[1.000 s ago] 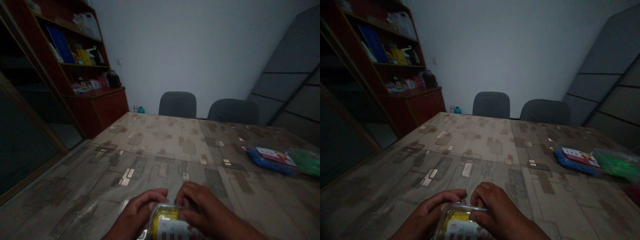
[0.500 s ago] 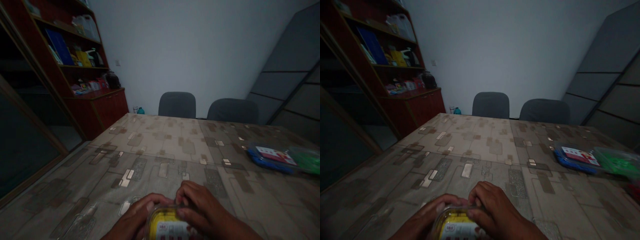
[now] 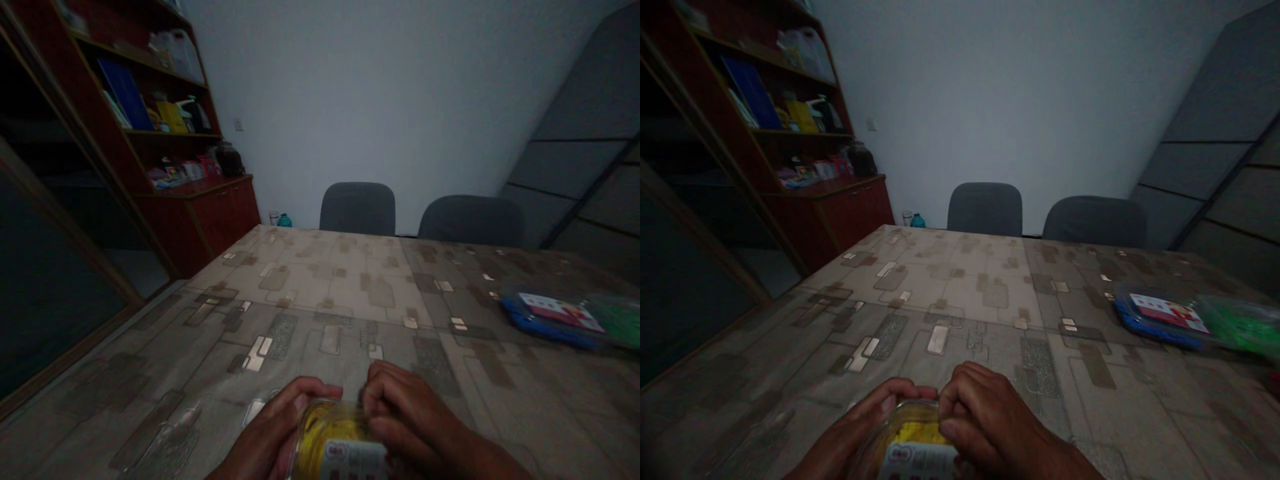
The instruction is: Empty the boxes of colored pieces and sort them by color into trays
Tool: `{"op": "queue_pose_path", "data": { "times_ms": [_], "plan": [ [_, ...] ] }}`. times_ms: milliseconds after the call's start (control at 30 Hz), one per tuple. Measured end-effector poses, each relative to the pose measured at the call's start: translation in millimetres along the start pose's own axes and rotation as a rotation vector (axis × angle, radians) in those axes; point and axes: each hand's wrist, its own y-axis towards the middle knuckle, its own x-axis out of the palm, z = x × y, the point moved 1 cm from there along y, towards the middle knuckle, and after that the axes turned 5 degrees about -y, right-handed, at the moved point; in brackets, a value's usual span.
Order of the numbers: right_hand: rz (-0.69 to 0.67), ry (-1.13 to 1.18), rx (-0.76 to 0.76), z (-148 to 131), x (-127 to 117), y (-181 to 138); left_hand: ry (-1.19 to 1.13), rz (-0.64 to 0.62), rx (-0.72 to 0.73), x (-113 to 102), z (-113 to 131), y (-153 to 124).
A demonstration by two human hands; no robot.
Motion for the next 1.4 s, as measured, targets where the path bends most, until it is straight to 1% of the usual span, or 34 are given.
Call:
{"op": "queue_pose_path", "data": {
  "times_ms": [133, 200, 300, 367, 433, 467, 533, 567, 667, 733, 800, 833, 867, 900, 1033, 1133, 1200, 1267, 1333, 1400],
  "plan": [
    [-0.017, -0.007, 0.132, -3, -6, 0, 0.026, -0.001, 0.002, -2, 1, 2],
    [0.007, 0.055, 0.174, -1, -8, -4, 0.07, 0.005, 0.04, -4, 3, 2],
    [0.094, 0.147, 0.132, 2, -12, -12, 0.216, 0.043, 0.116, -11, 6, 4],
    [0.149, 0.143, 0.087, 1, -13, -17, 0.325, 0.083, 0.118, -15, 7, 7],
    [0.172, 0.115, 0.017, -2, -13, -18, 0.409, 0.129, 0.11, -17, 5, 11],
    [0.162, 0.095, -0.015, -5, -13, -17, 0.43, 0.149, 0.12, -17, 5, 12],
    [0.087, 0.068, -0.044, -11, -14, -10, 0.422, 0.151, 0.139, -15, 3, 14],
    [0.035, 0.06, -0.035, -15, -14, -5, 0.411, 0.136, 0.143, -14, 3, 14],
    [-0.082, 0.029, 0.08, -23, -17, 7, 0.406, 0.125, 0.145, -16, 5, 15],
    [-0.095, 0.028, 0.073, -24, -18, 9, 0.403, 0.162, 0.151, -21, 9, 16],
    [-0.068, 0.06, 0.0, -23, -20, 5, 0.389, 0.19, 0.134, -28, 14, 17],
    [-0.036, 0.074, -0.014, -21, -21, 0, 0.395, 0.204, 0.131, -30, 18, 18],
    [0.016, 0.078, 0.021, -18, -23, -6, 0.412, 0.218, 0.133, -31, 21, 18],
    [0.076, 0.076, 0.099, -13, -26, -14, 0.436, 0.228, 0.137, -32, 25, 17],
    [0.319, 0.151, 0.562, 16, -43, -53, 0.511, 0.235, 0.142, -26, 41, 8],
    [0.498, 0.259, 0.802, 35, -52, -80, 0.503, 0.215, 0.1, -19, 47, -1],
    [0.644, 0.317, 0.891, 42, -54, -91, 0.457, 0.172, 0.032, -16, 45, -5],
    [0.755, 0.399, 0.922, 45, -52, -96, 0.39, 0.127, -0.015, -14, 44, -7],
    [0.796, 0.488, 0.932, 47, -48, -96, 0.327, 0.106, -0.006, -14, 47, -6],
    [0.775, 0.561, 0.939, 50, -42, -95, 0.274, 0.124, 0.015, -15, 58, -3]
  ]
}}
